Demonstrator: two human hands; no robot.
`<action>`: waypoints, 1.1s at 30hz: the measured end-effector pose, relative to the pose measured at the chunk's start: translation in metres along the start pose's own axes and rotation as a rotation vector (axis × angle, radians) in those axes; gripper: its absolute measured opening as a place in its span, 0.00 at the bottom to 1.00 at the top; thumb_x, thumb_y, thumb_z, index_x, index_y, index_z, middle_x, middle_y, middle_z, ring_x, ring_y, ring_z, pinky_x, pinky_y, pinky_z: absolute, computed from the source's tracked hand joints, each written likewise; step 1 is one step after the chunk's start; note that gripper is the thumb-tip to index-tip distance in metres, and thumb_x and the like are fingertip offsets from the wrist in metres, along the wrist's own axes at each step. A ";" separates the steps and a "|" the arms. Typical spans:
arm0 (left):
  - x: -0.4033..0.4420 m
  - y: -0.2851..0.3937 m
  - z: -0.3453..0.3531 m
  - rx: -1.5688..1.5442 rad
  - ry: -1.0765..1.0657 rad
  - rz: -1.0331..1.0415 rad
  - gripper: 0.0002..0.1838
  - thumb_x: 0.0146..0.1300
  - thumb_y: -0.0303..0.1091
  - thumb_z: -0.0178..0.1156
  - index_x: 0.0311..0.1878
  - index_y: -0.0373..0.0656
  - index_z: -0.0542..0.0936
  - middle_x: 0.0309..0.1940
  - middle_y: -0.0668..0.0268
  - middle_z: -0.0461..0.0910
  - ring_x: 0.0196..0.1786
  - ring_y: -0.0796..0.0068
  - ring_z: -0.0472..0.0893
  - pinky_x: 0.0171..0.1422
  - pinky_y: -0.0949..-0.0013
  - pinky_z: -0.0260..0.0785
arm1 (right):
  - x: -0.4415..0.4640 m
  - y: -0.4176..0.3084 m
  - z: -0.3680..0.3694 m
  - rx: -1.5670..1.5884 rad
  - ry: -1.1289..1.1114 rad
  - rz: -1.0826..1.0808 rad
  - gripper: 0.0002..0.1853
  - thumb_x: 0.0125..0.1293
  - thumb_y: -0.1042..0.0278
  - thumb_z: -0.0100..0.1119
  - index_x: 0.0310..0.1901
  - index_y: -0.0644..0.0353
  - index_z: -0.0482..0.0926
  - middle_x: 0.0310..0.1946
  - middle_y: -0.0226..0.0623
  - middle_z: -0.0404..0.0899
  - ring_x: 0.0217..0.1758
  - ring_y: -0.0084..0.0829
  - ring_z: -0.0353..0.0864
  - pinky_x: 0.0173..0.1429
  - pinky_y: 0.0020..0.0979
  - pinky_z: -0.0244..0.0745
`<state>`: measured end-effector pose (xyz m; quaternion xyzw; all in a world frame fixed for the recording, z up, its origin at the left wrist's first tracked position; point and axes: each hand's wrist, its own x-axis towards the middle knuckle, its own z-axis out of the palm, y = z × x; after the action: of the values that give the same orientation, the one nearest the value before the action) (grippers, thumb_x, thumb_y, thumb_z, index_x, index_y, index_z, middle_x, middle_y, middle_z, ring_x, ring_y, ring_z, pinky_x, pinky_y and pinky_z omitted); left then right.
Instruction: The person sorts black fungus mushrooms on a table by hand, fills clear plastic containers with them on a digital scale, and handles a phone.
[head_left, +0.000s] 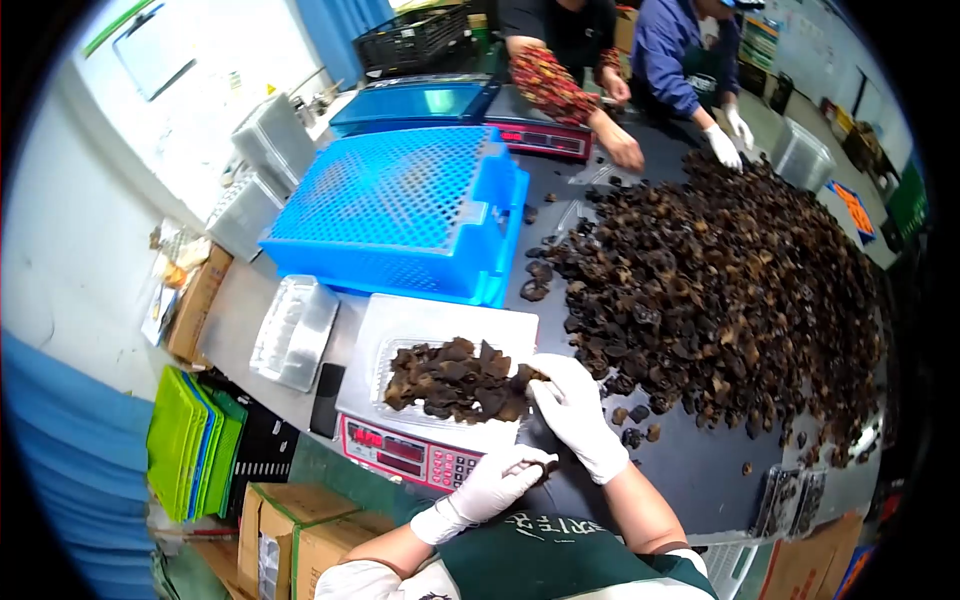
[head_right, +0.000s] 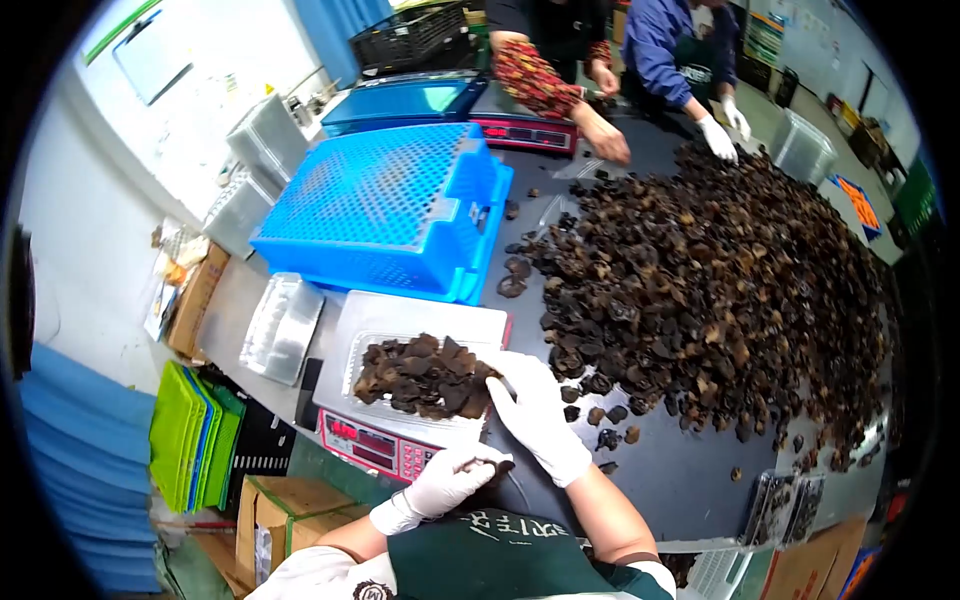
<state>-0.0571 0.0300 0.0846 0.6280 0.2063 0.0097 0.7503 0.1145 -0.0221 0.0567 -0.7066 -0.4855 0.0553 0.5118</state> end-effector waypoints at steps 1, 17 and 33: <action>-0.001 0.001 -0.006 0.060 0.066 0.048 0.10 0.66 0.28 0.56 0.48 0.40 0.80 0.30 0.74 0.74 0.32 0.86 0.68 0.39 0.80 0.64 | 0.014 -0.004 0.003 -0.062 -0.070 -0.051 0.17 0.60 0.70 0.57 0.52 0.58 0.78 0.45 0.42 0.80 0.46 0.44 0.78 0.54 0.40 0.71; 0.014 -0.030 0.001 0.297 0.160 0.407 0.16 0.59 0.22 0.60 0.52 0.37 0.76 0.43 0.61 0.78 0.41 0.75 0.79 0.47 0.71 0.74 | -0.045 -0.018 -0.052 0.557 -0.553 0.544 0.22 0.60 0.75 0.61 0.58 0.66 0.74 0.45 0.34 0.79 0.44 0.21 0.76 0.50 0.24 0.72; -0.019 0.007 -0.109 1.064 1.052 0.458 0.21 0.55 0.25 0.59 0.54 0.44 0.77 0.47 0.55 0.74 0.52 0.56 0.73 0.58 0.58 0.66 | 0.023 0.055 -0.023 0.124 -0.117 0.345 0.20 0.66 0.71 0.54 0.59 0.67 0.73 0.51 0.43 0.80 0.54 0.31 0.79 0.60 0.29 0.70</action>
<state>-0.1081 0.1283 0.0828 0.8431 0.3768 0.3606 0.1313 0.1747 -0.0204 0.0346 -0.7420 -0.3816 0.2130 0.5083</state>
